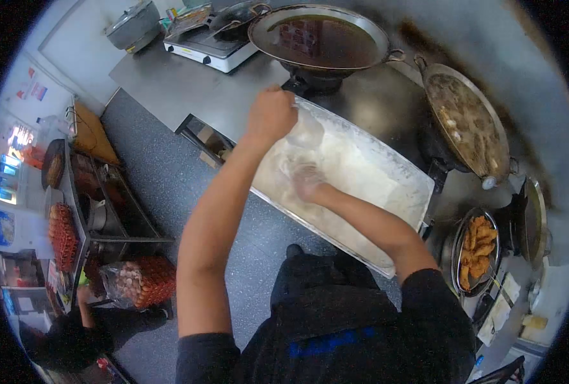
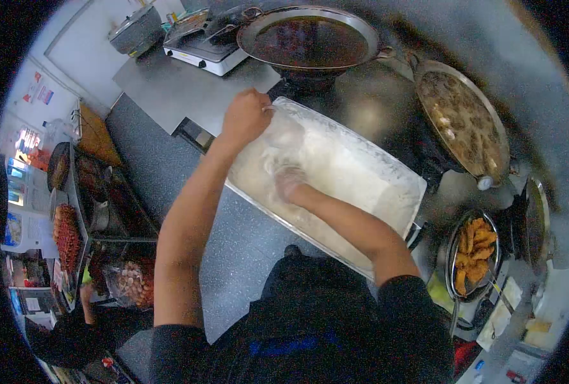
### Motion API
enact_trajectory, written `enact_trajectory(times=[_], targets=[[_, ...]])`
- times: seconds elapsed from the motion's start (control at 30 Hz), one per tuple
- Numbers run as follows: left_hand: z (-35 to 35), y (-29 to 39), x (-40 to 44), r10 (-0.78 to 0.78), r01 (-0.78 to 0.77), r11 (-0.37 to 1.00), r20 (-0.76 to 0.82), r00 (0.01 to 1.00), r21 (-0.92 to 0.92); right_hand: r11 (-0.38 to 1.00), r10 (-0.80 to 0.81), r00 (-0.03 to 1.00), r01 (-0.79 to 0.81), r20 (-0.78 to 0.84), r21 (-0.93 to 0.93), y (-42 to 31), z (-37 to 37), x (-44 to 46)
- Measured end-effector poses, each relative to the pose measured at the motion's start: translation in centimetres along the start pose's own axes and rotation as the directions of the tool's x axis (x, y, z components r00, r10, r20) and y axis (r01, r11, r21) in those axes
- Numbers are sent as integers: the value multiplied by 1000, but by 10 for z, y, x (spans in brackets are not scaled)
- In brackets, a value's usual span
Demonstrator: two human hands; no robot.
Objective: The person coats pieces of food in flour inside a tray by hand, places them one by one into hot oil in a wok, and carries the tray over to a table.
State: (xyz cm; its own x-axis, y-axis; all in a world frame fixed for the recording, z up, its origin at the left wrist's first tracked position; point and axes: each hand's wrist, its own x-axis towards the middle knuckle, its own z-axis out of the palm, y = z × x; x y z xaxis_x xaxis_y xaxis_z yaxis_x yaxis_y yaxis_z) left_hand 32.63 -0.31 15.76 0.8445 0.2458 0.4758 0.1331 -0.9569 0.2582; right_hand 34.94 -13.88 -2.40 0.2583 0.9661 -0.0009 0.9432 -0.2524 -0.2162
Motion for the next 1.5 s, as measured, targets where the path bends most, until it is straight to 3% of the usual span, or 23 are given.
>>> enact_trajectory(times=[0.07, 0.27, 0.37, 0.4, 0.43, 0.5, 0.53, 0.6, 0.67, 0.73, 0.87, 0.93, 0.97, 1.03, 1.07, 1.13, 1.17, 1.23, 1.37, 1.4, 1.47, 1.5], targets=[[-10, 9, -6, -100, 98, 994, -59, 993, -37, 1000, 4, 1000, -4, 11, -24, -19, 4, 27], [-13, -4, -29, -104, 98, 986, -41, 994, -132, 979, 135, 948, -83, 289, -186, -14, 9, 44], [-13, -18, -32, -80, 70, 986, -61, 995, -152, 974, 213, 913, -171, 349, -147, 1, -12, 20], [-13, -22, -32, -76, 69, 987, -39, 996, -148, 958, 271, 917, -285, 292, 9, 4, -24, 9], [-13, -25, -31, -76, 68, 986, -42, 996, -155, 957, 276, 915, -289, 293, 2, 11, -28, -2], [-13, -28, -30, -84, 79, 980, -16, 996, -181, 934, 311, 942, -327, 126, 143, 22, -33, -24], [-12, -29, -29, -82, 78, 979, -14, 997, -187, 932, 316, 940, -333, 129, 142, 27, -37, -30], [-8, -31, -29, -35, 26, 982, -47, 998, -189, 902, 418, 861, -432, 291, -17, 32, -45, -43], [-5, -30, -29, -35, 28, 976, -31, 999, -214, 870, 477, 857, -492, 197, 31, 37, -34, -56], [-3, -30, -27, -38, 31, 972, -23, 999, -233, 890, 451, 890, -454, 71, 30, 54, -1, -58], [7, -34, -27, -32, 30, 971, -4, 999, -238, 865, 481, 874, -486, 71, 126, 55, 6, -62], [8, -35, -26, -20, 19, 967, -1, 1000, -254, 905, 426, 900, -425, -94, 37, 72, 17, -70], [8, -35, -27, -21, 17, 969, -15, 1000, -247, 902, 431, 898, -429, -94, 36, 71, 11, -74], [11, -35, -31, -20, 14, 968, -23, 1000, -250, 918, 285, 837, -379, -468, -118, 59, -14, -92], [12, -35, -32, -17, 9, 968, -26, 1000, -250, 915, 289, 835, -385, -469, -122, 60, -16, -102], [13, -35, -32, -7, -1, 967, -32, 999, -254, 957, 270, 942, -285, -200, -46, 65, -21, -128], [13, -34, -34, -22, 19, 967, -7, 1000, -256, 956, 274, 940, -290, -203, -50, 61, -24, -142], [12, -34, -36, -39, 42, 965, 18, 999, -259, 927, 375, 905, -368, 199, -73, 49, -37, -166], [19, -34, -44, -16, 24, 966, 36, 999, -257, 903, 415, 899, -425, 140, 57, 4, -78, -145], [19, -32, -43, -7, 13, 966, 26, 1000, -258, 940, 340, 936, -341, -90, 10, 4, -62, -139], [18, -26, -45, -11, 20, 973, 44, 999, -231, 961, 239, 917, -270, -319, -56, 15, -36, -132], [18, -24, -45, -23, 35, 978, 61, 998, -204, 932, 357, 903, -361, -238, 30, 23, -24, -127]])
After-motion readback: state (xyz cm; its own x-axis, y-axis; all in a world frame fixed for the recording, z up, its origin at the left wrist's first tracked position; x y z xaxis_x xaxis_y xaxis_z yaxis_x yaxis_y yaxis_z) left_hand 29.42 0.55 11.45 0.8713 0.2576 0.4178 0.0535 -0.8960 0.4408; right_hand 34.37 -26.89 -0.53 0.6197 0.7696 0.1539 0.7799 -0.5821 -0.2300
